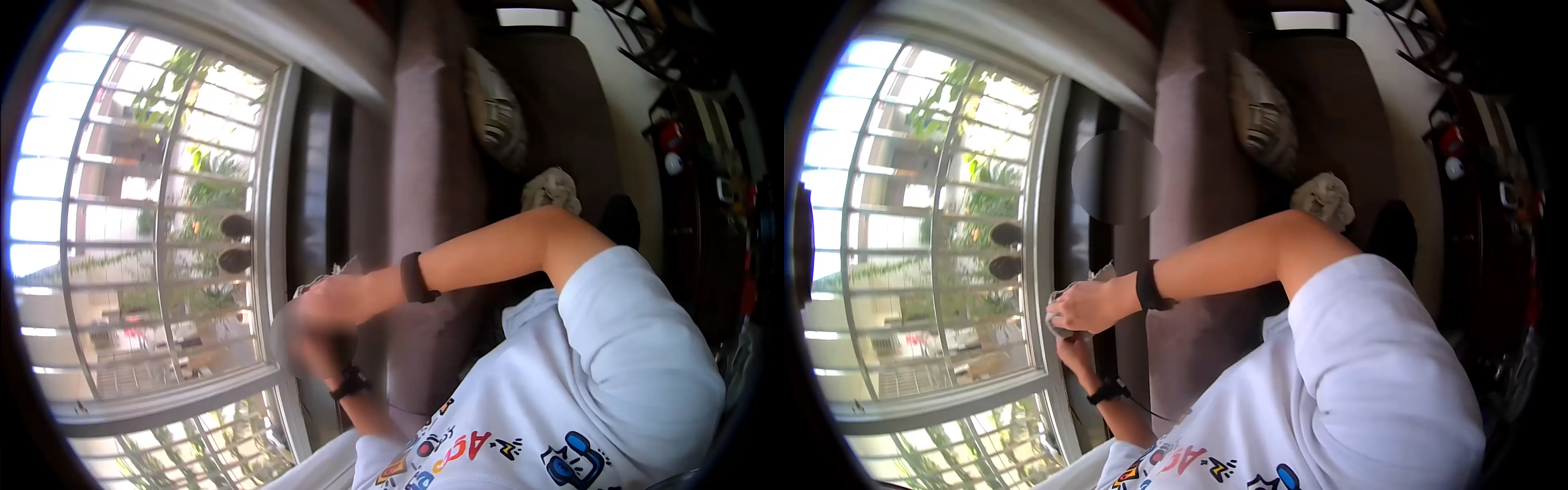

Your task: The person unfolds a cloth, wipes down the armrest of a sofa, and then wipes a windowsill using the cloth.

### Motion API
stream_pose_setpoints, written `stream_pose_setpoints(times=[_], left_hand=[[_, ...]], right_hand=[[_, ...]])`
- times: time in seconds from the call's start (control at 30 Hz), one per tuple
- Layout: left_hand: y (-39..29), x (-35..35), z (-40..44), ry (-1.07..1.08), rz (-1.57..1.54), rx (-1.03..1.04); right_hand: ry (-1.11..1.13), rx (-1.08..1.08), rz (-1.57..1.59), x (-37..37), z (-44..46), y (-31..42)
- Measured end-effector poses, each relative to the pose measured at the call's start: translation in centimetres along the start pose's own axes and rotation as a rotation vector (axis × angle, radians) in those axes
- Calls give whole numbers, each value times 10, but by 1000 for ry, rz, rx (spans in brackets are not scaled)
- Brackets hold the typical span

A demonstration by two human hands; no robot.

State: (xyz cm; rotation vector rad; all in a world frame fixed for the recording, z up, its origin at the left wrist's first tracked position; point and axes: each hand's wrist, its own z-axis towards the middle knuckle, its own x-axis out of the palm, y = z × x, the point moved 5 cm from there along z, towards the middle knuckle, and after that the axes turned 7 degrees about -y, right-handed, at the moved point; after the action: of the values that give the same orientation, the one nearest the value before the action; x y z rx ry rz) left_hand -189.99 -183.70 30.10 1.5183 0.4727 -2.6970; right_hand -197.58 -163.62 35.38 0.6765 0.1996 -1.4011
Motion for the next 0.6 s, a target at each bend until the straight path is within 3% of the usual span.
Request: stream_pose_setpoints(times=[0.07, 0.13, 0.23, 0.33, 0.4, 0.6], left_hand=[[-22, -23, 10, 19, -64, 34], [-83, -46, 8, 82, 12, 209], [-208, -69, -10, 282, -79, 288], [-348, -85, -66, 458, -250, 327], [-388, -81, -97, 507, -222, 281], [-510, -46, -187, 656, -196, 306]], right_hand=[[-119, 72, -38, -73, -10, 5], [-334, -5, -239, -136, -30, 3], [-453, -49, -436, -236, -81, 10], [-518, -2, -534, -335, -149, 28], [-594, 26, -578, -402, -193, 59], [-532, 115, -729, -529, -316, 135]])
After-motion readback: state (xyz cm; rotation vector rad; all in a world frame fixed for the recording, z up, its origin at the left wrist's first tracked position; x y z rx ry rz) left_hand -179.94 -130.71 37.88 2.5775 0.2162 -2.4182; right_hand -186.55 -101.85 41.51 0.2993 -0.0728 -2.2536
